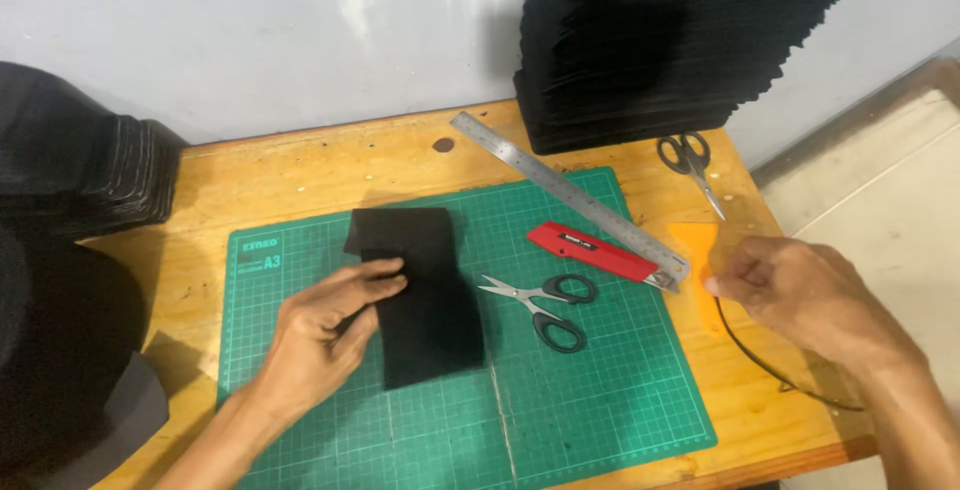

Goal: The person smooths a black fabric strip on a green cutting mat using an orange plastic scraper. They then use scissors to trim the edges of the fabric strip, rotating it to cut along the sides.

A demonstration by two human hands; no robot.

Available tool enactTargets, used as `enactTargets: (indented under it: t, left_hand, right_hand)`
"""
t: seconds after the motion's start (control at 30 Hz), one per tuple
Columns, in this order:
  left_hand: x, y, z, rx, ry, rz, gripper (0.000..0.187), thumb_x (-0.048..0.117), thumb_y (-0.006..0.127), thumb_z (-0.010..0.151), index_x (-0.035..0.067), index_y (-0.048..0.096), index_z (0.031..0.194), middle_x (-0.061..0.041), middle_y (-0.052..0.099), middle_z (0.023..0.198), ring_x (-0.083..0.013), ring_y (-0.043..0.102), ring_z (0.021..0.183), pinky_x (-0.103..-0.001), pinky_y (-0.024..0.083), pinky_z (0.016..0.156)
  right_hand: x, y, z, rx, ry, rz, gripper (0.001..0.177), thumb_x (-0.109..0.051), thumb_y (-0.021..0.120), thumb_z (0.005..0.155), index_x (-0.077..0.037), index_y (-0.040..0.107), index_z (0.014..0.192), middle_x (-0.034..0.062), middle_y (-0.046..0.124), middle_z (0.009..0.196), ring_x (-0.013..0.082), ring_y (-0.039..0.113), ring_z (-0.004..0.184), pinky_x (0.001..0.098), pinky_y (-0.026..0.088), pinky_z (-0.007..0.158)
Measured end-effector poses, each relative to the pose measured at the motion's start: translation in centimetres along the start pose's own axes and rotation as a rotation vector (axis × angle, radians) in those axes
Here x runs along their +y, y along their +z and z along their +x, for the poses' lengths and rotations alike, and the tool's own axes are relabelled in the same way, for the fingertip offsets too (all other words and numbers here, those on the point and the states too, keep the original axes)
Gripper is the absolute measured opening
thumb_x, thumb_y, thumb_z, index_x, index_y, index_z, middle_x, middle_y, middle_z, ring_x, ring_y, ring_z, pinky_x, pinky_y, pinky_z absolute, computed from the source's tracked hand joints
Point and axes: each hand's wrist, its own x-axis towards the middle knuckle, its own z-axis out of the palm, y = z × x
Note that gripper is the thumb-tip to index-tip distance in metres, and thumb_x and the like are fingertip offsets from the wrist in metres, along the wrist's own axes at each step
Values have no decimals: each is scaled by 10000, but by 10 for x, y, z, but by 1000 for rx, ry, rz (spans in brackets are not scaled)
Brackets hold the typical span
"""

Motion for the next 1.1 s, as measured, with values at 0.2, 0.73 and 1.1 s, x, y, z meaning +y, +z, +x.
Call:
enactTargets:
  t: [0.2,0.73,1.1]
  left_hand:
    - [-3,-7,-11,-138,39,53,298,167,591,979,80,742,1221,-122,715,1341,-271,693,1247,-487,448,1158]
    - [11,-14,-18,-366,65,153,638,114,776,665,122,700,1299,-121,607,1477,-388,491,1413,-601,227,1196]
    - [22,-10,-20,-237,-136,159,468,584,791,746,165,738,949,-108,625,1358,-330,476,1431,-637,166,1169]
  right_hand:
    - [9,14,-11,89,71,374,138,-198,817,859,-67,830,899,26,814,782,99,699,762,228,485,811]
    - [109,97,4,275,-72,-171,278,-454,676,823,-311,735,1054,-78,810,1048,166,749,1061,364,554,919]
    - [171,158,25,428,-421,255,616,-86,487,846,-82,690,1427,210,734,1108,341,653,807,381,507,790]
